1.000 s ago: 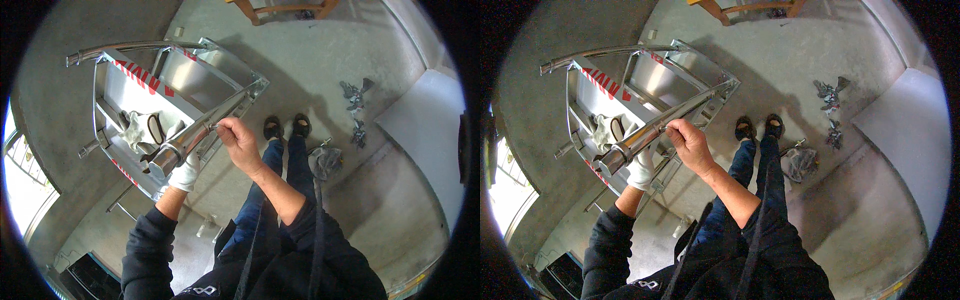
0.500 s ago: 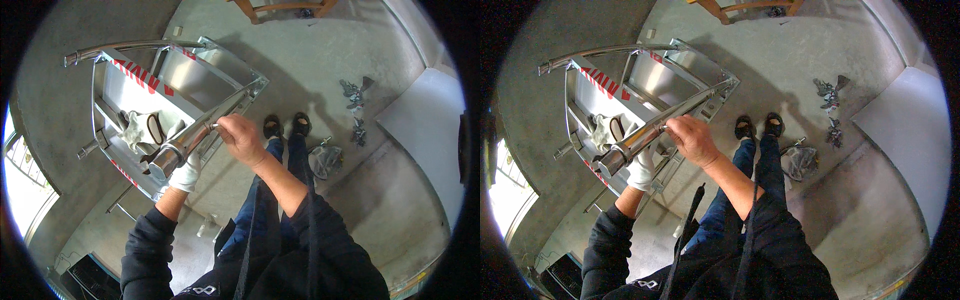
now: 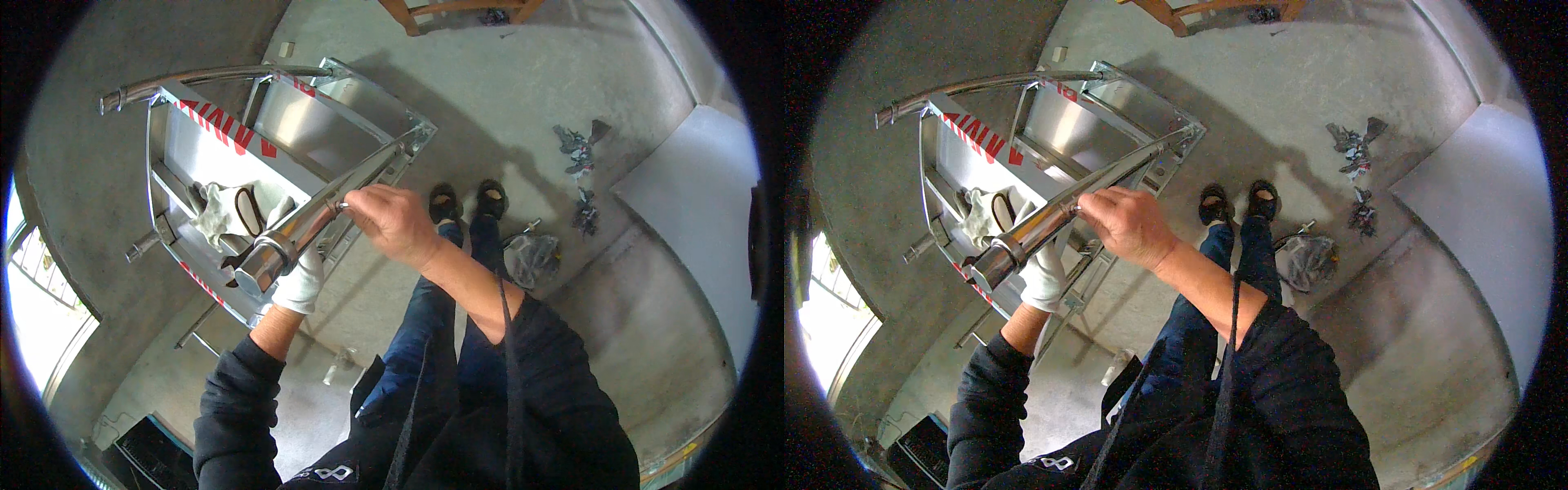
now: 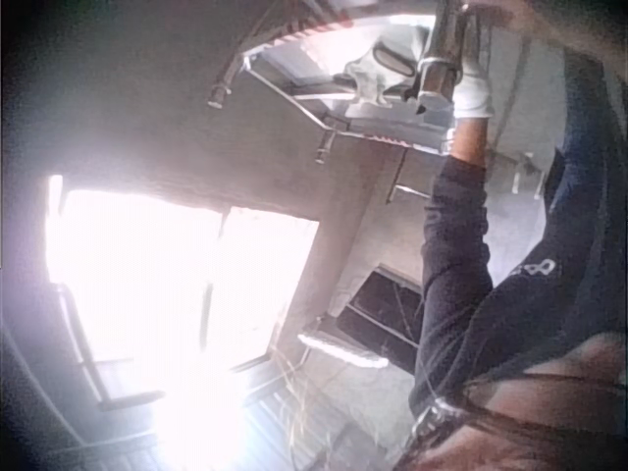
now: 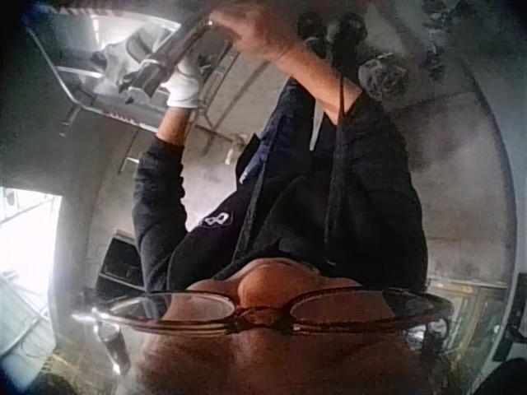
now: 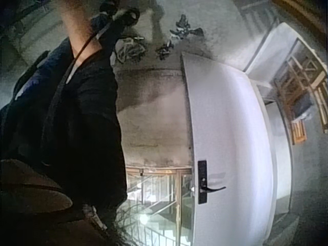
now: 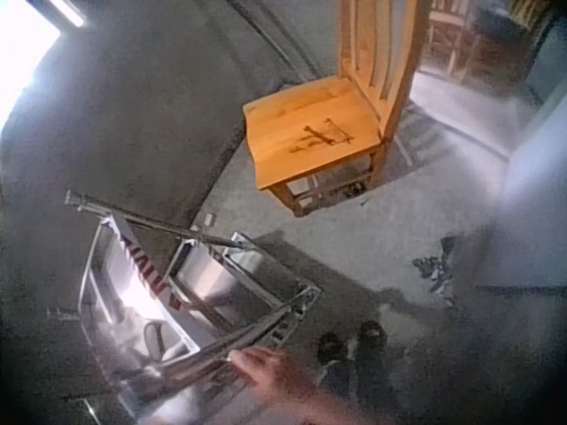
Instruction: The person uses a wrench to tighten bolts on a stainless steel frame, then switches to a screwdriver to adjust a bolt on a cylindrical pipe attached to the frame. The person wears gloves and works in a room with concrete walls and a wooden chair.
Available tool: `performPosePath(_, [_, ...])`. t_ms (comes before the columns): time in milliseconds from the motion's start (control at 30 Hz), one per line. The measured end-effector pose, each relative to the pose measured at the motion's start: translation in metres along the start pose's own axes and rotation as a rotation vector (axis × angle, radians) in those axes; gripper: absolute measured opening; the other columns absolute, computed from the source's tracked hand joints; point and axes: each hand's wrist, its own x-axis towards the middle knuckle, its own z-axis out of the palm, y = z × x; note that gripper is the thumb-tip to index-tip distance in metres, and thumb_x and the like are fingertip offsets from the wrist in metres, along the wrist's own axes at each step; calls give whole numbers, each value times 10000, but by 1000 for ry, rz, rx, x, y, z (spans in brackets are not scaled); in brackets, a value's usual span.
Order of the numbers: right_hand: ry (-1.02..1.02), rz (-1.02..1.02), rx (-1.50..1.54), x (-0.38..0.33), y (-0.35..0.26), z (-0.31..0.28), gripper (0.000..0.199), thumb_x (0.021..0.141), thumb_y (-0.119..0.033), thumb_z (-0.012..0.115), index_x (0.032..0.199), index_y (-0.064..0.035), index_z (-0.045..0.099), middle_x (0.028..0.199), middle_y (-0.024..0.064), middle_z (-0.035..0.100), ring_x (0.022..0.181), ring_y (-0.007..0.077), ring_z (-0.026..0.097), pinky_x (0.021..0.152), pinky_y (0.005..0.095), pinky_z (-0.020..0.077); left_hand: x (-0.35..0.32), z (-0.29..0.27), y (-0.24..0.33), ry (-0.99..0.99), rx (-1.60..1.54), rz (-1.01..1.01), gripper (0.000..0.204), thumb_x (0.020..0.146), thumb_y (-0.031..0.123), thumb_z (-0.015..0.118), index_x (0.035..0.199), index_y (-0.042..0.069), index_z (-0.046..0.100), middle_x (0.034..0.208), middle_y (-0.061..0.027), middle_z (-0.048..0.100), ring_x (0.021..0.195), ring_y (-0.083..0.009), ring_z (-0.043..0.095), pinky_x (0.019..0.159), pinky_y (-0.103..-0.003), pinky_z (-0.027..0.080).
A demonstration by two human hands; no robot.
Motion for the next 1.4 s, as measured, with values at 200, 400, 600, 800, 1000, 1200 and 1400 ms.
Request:
performPosePath(200, [-21, 110, 66, -2, -7, -2, 111, 856, -110, 629, 905, -31, 569, 774, 146, 620, 708, 333, 629, 580, 383, 488, 8, -3, 23, -162, 16, 38, 401, 990, 308, 419, 1224, 1, 530, 1188, -119, 567, 1108, -228, 528, 977, -372, 398])
performPosePath(400, [29, 197, 130, -3, -12, 5, 87, 837, -76, 614, 881, -40, 548, 750, 153, 617, 683, 352, 619, 562, 415, 471, 7, -8, 14, -235, -138, -19, 372, 991, 270, 429, 1249, 22, 533, 1207, -114, 587, 1107, -194, 559, 971, -322, 407])
performPosePath(600, [59, 460, 261, -5, -30, 9, 83, 872, -97, 596, 871, -17, 574, 658, 168, 581, 587, 328, 599, 513, 374, 445, 8, -10, 18, -345, -133, 13, 357, 987, 232, 421, 1298, 91, 527, 1240, -104, 578, 1175, -203, 534, 1010, -319, 375])
performPosePath(800, [7, 885, 513, 3, -47, 8, 195, 949, -168, 527, 889, 0, 605, 606, 13, 553, 536, 75, 509, 482, 249, 406, 5, -4, 4, -298, -98, -14, 490, 995, 402, 367, 1181, 16, 604, 1218, -117, 587, 1139, -229, 535, 1013, -360, 375])
performPosePath(1000, [-14, 1339, 820, 32, -67, -7, 216, 943, -212, 507, 811, -60, 585, 613, 9, 544, 507, 93, 499, 449, 234, 380, 1, -8, 1, -264, -53, 13, 430, 1001, 330, 359, 1186, 23, 597, 1195, -111, 599, 1116, -221, 544, 1004, -359, 378])
performPosePath(1200, [-24, 1477, 900, 37, -68, -9, 192, 945, -253, 501, 867, -92, 571, 643, 18, 564, 532, 102, 534, 445, 242, 409, 3, 2, 1, -61, -96, -4, 433, 966, 280, 496, 1306, 14, 461, 1180, -128, 585, 1112, -219, 540, 983, -361, 394])
performPosePath(1400, [-199, 1243, 680, 20, -61, -16, 273, 965, -273, 476, 987, -23, 585, 687, 48, 607, 635, 122, 613, 517, 275, 470, 3, -9, -1, -322, 433, 252, 410, 970, 251, 463, 1305, 14, 449, 1225, -139, 552, 1118, -231, 537, 964, -367, 412])
